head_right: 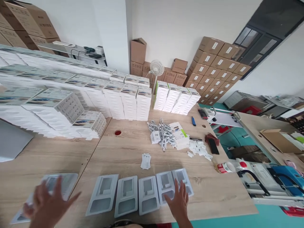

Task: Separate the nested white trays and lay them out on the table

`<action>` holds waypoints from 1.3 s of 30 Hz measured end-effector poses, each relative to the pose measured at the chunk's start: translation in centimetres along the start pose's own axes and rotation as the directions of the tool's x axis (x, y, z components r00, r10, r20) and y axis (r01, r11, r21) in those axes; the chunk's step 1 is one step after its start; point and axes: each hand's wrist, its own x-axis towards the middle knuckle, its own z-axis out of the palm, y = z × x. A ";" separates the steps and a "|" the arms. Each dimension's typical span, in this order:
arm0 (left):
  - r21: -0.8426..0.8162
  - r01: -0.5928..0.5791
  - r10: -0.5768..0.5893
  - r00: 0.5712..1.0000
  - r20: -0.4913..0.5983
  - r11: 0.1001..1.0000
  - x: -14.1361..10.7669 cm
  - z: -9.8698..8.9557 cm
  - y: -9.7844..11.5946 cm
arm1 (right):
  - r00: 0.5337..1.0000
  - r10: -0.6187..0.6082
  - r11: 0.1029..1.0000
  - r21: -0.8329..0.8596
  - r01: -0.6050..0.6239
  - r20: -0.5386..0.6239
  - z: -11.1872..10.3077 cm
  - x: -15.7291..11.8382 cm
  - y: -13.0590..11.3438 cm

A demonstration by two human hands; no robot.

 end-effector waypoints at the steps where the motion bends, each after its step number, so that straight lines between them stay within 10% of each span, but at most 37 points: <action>1: 0.032 -0.073 0.073 0.997 -0.003 0.997 -1.5 0.8 1.7 | 1.000 0.012 1.000 -0.011 -0.011 0.011 0.2 0.0 0.0; 4: 0.174 -0.414 0.375 0.901 0.219 0.893 -5.8 3.3 6.6 | 0.998 0.035 0.999 -0.034 -0.033 0.061 1.4 -0.2 -0.7; 9: 0.145 -0.517 0.443 0.822 0.358 0.844 -8.6 5.8 11.3 | 0.997 0.042 0.998 -0.048 -0.040 0.060 3.3 0.0 -2.5; 25: 0.042 -0.579 0.548 0.790 0.273 0.814 0.3 5.7 19.7 | 0.992 0.127 0.981 0.147 -0.129 0.023 0.9 10.8 -6.8; 30: 0.051 -0.517 0.513 0.855 0.078 0.854 1.1 3.2 15.2 | 0.993 0.122 0.984 0.128 -0.121 0.006 0.0 9.9 -6.4; 34: 0.033 -0.172 0.175 0.972 -0.159 0.985 3.0 -1.4 6.2 | 0.999 0.014 0.988 0.152 -0.007 -0.045 -0.6 6.8 -6.3; 39: -0.093 0.193 -0.192 0.981 0.027 0.977 4.2 -4.3 -3.3 | 0.955 -0.296 0.853 0.451 0.263 0.004 0.1 1.3 -10.0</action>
